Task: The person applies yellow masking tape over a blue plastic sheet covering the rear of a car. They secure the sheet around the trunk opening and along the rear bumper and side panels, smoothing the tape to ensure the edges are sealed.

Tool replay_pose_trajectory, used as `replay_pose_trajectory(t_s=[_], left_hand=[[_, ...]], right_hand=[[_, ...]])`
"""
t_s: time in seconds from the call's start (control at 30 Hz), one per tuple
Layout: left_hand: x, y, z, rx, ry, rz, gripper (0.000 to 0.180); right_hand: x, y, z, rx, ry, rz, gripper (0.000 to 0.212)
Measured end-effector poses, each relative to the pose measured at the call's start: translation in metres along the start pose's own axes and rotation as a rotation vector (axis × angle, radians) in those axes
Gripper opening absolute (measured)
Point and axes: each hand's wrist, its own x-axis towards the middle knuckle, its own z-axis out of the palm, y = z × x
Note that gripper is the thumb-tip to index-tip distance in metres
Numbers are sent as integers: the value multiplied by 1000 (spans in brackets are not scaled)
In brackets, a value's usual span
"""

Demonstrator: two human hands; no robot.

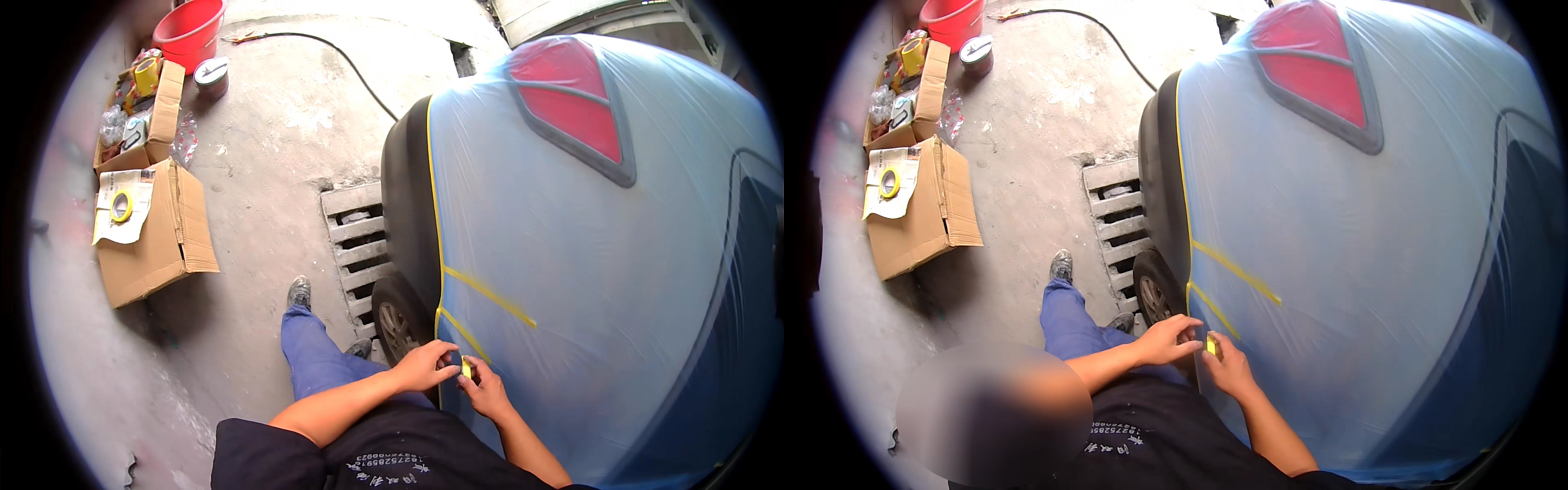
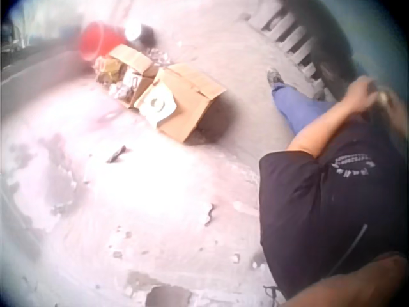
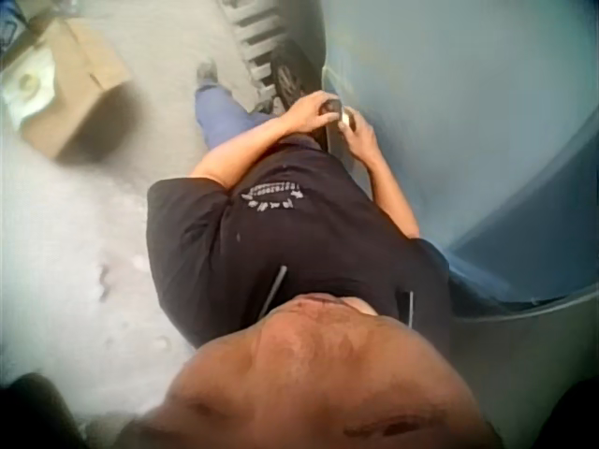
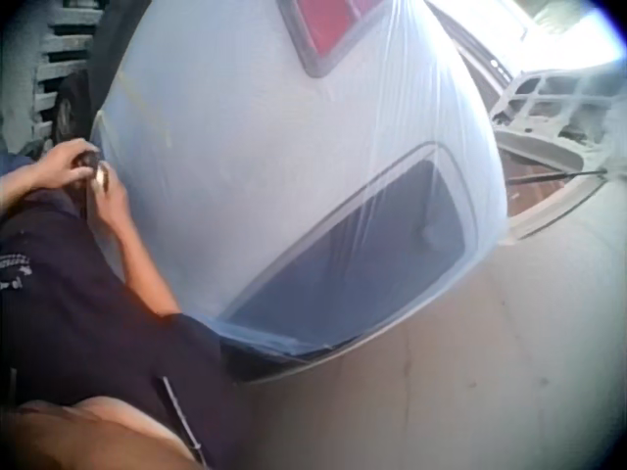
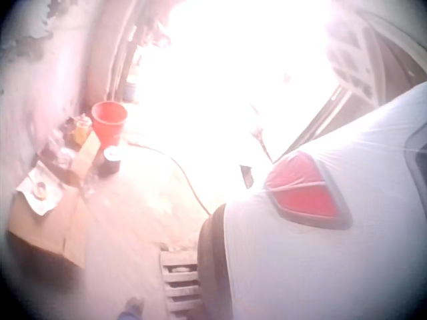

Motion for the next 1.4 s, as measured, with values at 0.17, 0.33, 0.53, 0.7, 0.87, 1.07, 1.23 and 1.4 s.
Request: replay_pose_trajectory(t_s=[0.17, 0.33, 0.53, 0.7, 0.87, 1.07, 1.23, 1.4], left_hand=[[18, 12, -43, -263, -210, -146, 56], [33, 32, -67, -456, -150, -193, 31], [53, 29, -76, -472, 6, -222, 19], [85, 5, -90, -528, 366, -207, 17], [147, 4, -123, -530, 463, -181, 19], [223, -24, -209, -253, 841, -244, 23], [276, -16, -228, -189, 971, -211, 20], [308, -18, -232, -221, 980, -251, 16]], right_hand=[[12, -67, -8, -91, 23, -136, 68], [22, -103, -25, -165, -21, -205, 70], [47, -121, -46, -131, -40, -251, 50], [92, -161, -62, -132, -18, -243, 39], [158, -218, -92, -548, -28, -145, 33], [217, -321, -124, -932, -172, 151, 30], [264, -374, -130, -1081, -147, 233, 27], [293, -390, -132, -1165, -97, 254, 26]])
